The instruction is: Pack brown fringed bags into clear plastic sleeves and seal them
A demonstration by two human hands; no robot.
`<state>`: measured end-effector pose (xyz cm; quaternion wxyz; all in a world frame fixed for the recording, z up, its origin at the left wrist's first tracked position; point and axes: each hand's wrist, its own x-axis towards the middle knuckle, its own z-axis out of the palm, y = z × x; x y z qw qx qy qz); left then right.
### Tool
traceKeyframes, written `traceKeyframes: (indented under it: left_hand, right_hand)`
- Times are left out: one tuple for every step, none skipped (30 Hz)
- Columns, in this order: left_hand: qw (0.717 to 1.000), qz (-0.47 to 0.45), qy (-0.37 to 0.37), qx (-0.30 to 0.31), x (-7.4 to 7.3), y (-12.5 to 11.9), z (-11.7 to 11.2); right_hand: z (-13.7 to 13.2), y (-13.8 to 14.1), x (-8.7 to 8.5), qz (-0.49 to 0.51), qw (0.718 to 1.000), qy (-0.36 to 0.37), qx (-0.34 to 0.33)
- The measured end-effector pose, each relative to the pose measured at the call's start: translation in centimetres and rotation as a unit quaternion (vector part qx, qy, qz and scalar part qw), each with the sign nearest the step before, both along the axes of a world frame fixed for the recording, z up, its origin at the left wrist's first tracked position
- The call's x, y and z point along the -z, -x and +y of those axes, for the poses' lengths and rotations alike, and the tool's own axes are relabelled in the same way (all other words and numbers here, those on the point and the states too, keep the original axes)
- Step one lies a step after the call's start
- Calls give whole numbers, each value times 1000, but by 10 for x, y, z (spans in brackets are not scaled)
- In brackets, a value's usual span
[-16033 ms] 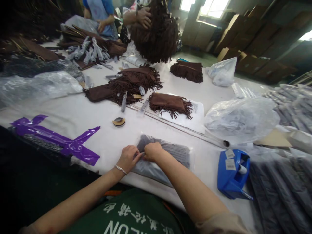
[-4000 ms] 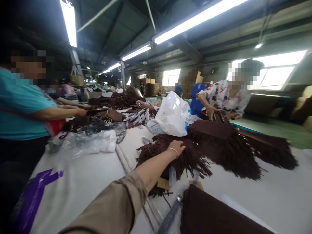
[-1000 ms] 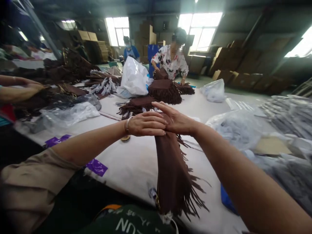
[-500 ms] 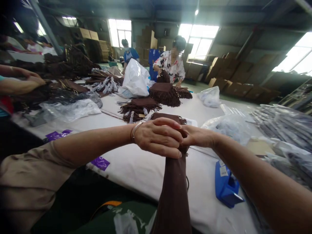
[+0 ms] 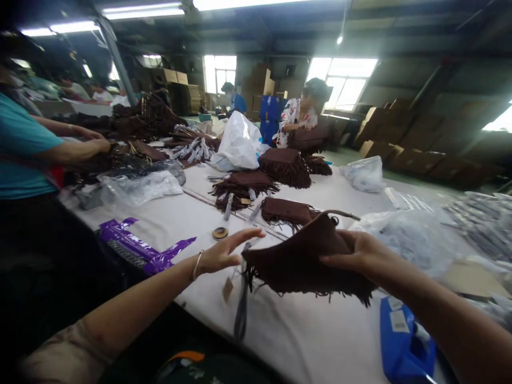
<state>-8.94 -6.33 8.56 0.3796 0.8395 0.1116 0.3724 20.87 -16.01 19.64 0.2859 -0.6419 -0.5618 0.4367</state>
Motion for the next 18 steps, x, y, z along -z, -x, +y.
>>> traceKeyframes:
  left_hand:
    - [999, 50, -3, 7, 9, -2, 2]
    - [996, 85, -15, 2, 16, -5, 5]
    - [994, 104, -33, -10, 22, -9, 10]
    - [992, 113, -54, -24, 26, -14, 15]
    - [989, 117, -77, -35, 28, -19, 22]
    - [987, 118, -98, -41, 30, -24, 29]
    - [986, 116, -115, -44, 31, -29, 35]
    - [985, 112, -124, -40, 33, -35, 41]
    - [986, 105, -127, -27, 34, -41, 46]
    - [988, 99, -121, -3, 36, -47, 49]
    - [989, 99, -105, 29, 38, -54, 51]
    - [989, 107, -83, 64, 41, -60, 51]
    - [987, 120, -57, 93, 44, -66, 50]
    - [985, 134, -29, 108, 47, -70, 48]
    - [984, 145, -3, 107, 50, -73, 46]
    - [984, 149, 19, 94, 52, -75, 45]
    - [986, 145, 33, 72, 55, -75, 45]
    - [989, 136, 40, 49, 56, -74, 46]
  right_hand:
    - [3, -1, 3, 16, 1000, 5, 17]
    - [5, -2, 5, 33, 999, 10, 21]
    - [8, -4, 6, 47, 999, 15, 21]
    - [10, -5, 7, 52, 998, 12, 26]
    - [11, -7, 7, 54, 998, 12, 29]
    - [12, -9, 7, 60, 998, 16, 33]
    - [11, -12, 6, 70, 997, 24, 35]
    - [10, -15, 6, 86, 995, 29, 33]
    - [8, -18, 5, 106, 993, 33, 28]
    - [7, -21, 5, 126, 991, 35, 24]
    - [6, -24, 5, 142, 989, 34, 28]
    - [6, -28, 5, 155, 987, 28, 36]
    - [6, -32, 5, 161, 986, 21, 45]
    - [7, -37, 5, 154, 987, 11, 53]
    - [8, -42, 6, 133, 990, -4, 55]
    - [10, -48, 7, 96, 993, -30, 54]
    - [12, -55, 8, 47, 996, -63, 47]
    - [15, -63, 11, -5, 995, -97, 38]
